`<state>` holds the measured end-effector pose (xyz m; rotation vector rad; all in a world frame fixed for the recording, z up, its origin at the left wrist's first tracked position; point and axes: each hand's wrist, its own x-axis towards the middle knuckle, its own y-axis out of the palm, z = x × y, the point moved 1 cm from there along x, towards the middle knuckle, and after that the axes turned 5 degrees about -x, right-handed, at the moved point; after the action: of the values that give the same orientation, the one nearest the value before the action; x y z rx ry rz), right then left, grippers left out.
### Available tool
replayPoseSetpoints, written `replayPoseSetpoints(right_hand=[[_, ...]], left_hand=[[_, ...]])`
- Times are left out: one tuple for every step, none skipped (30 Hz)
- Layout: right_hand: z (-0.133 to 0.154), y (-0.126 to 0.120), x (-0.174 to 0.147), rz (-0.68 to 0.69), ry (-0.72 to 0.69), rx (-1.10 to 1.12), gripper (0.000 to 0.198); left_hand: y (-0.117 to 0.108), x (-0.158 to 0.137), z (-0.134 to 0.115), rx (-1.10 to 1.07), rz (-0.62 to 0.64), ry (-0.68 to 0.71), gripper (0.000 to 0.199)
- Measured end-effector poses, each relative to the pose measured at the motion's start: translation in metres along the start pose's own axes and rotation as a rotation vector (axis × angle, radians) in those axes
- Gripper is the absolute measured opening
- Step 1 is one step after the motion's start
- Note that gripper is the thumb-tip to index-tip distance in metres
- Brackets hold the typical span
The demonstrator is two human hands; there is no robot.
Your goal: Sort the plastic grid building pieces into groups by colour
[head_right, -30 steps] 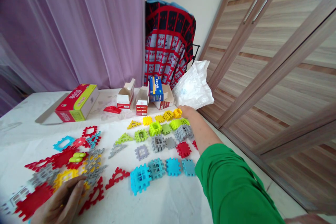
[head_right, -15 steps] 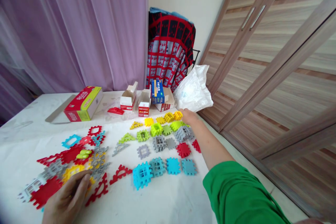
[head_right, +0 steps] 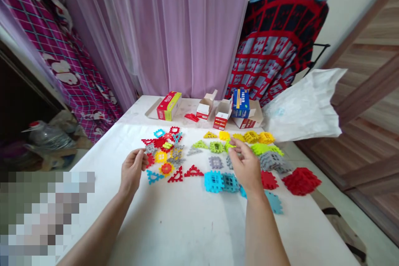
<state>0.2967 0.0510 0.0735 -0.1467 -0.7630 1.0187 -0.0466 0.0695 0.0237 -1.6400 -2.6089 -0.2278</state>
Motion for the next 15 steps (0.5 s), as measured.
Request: replayPoseSetpoints(right_hand=[[0.008,0.001,-0.002,0.011,-0.017,0.01,0.037],[0.015,0.001,-0.003,0.018,-0.036,0.013,0.036],[0.021,0.0,-0.004,0.024,-0.055,0.011,0.034],[0.026,-0.003,-0.003,0.025,-0.075,0.006,0.032],[0.03,-0.006,-0.003,0.02,-0.094,0.0,0.03],[0.034,-0.009,-0.003,0.016,-0.112,-0.004,0.028],[0.037,-0.012,-0.003,0.013,-0.131,-0.007,0.027],[0.041,-0.014,-0.003,0.012,-0.148,-0.008,0.026],[0.044,-0.017,-0.004,0.01,-0.164,-0.008,0.025],[0.046,-0.019,-0.005,0.007,-0.179,-0.008,0.024],[0.049,-0.021,-0.006,0.006,-0.193,-0.011,0.023],[0.051,-0.023,-0.007,0.004,-0.205,-0.014,0.022],[0.054,-0.025,-0.008,0.001,-0.216,-0.02,0.022],[0.056,-0.027,-0.008,-0.004,-0.225,-0.025,0.021],[0.057,-0.029,-0.008,-0.006,-0.231,-0.031,0.021]], left_hand=[[-0.009,0.0,0.003,0.079,0.004,0.035,0.037],[-0.018,-0.001,0.007,0.18,0.019,0.079,0.035],[-0.025,-0.003,0.01,0.295,0.049,0.132,0.032],[-0.03,-0.006,0.013,0.414,0.098,0.194,0.03],[-0.032,-0.01,0.015,0.529,0.163,0.263,0.028],[-0.031,-0.015,0.016,0.633,0.237,0.333,0.028],[-0.028,-0.02,0.017,0.724,0.308,0.398,0.028],[-0.022,-0.025,0.016,0.804,0.371,0.452,0.03],[-0.014,-0.03,0.015,0.873,0.421,0.489,0.033],[-0.005,-0.035,0.013,0.934,0.458,0.508,0.037],[0.004,-0.038,0.012,0.985,0.491,0.514,0.042],[0.014,-0.041,0.01,1.027,0.518,0.511,0.046],[0.022,-0.042,0.009,1.062,0.538,0.504,0.05],[0.03,-0.042,0.007,1.091,0.55,0.493,0.051],[0.037,-0.041,0.006,1.118,0.554,0.477,0.052]])
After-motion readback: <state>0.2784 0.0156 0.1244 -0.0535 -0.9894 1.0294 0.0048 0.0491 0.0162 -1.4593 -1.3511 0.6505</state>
